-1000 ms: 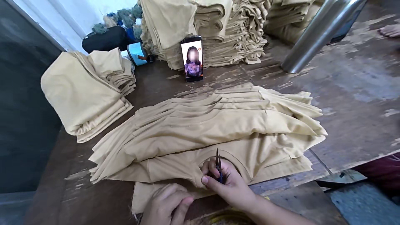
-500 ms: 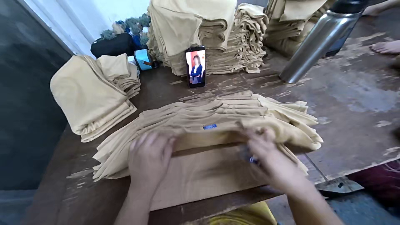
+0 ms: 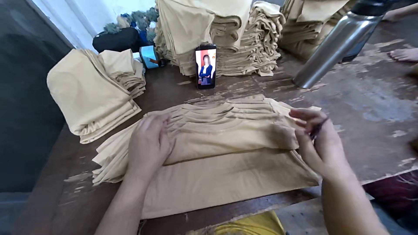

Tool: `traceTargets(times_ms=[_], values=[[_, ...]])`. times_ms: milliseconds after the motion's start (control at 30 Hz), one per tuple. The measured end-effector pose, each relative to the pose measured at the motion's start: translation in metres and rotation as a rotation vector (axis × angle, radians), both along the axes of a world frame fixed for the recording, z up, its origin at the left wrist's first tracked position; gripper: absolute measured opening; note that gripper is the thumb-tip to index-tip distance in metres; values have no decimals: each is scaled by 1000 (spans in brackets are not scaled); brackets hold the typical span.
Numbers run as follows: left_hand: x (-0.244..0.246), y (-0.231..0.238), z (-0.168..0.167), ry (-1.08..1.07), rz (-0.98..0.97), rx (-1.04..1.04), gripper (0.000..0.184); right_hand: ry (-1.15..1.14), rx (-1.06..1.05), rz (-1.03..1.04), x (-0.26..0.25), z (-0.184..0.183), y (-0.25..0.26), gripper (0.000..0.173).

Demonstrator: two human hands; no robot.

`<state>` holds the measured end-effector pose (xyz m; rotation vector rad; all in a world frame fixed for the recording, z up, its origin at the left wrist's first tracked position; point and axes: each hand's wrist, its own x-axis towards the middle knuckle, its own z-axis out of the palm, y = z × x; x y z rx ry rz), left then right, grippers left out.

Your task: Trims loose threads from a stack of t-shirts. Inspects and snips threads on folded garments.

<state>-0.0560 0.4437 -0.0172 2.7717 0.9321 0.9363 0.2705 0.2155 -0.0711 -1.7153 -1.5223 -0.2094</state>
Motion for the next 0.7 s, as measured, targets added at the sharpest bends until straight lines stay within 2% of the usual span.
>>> traceTargets(times_ms=[67,133,233,300,367,467,500,533,600,633,700], values=[[8,13,16,64,7,-100,46,-87,-129,13,8,28,21,40],[20,33,22,186,9,-207,64,-153,-264,31,17,43,57,42],[33,71,-2,405,-6,-374,119,-165,-442,-4,43,25,115,40],[33,86,-21,510,43,-502,131,-104,-543,4,58,-2,138,43],[34,90,-26,514,63,-520,128,-60,-517,35,64,-13,144,45],[32,79,-21,441,34,-441,123,-55,-427,53,63,-18,133,45],[28,70,-18,370,-10,-355,115,-44,-407,51,64,-19,131,45],[21,60,-17,279,-83,-222,99,-39,-401,46,64,-19,130,46],[2,30,-16,145,-232,-57,56,-30,-405,40,63,-16,130,45],[-11,11,-17,166,-267,-68,45,-28,-407,38,62,-16,130,44],[-48,-29,-24,366,-213,-283,42,-17,-420,30,62,-15,129,45]])
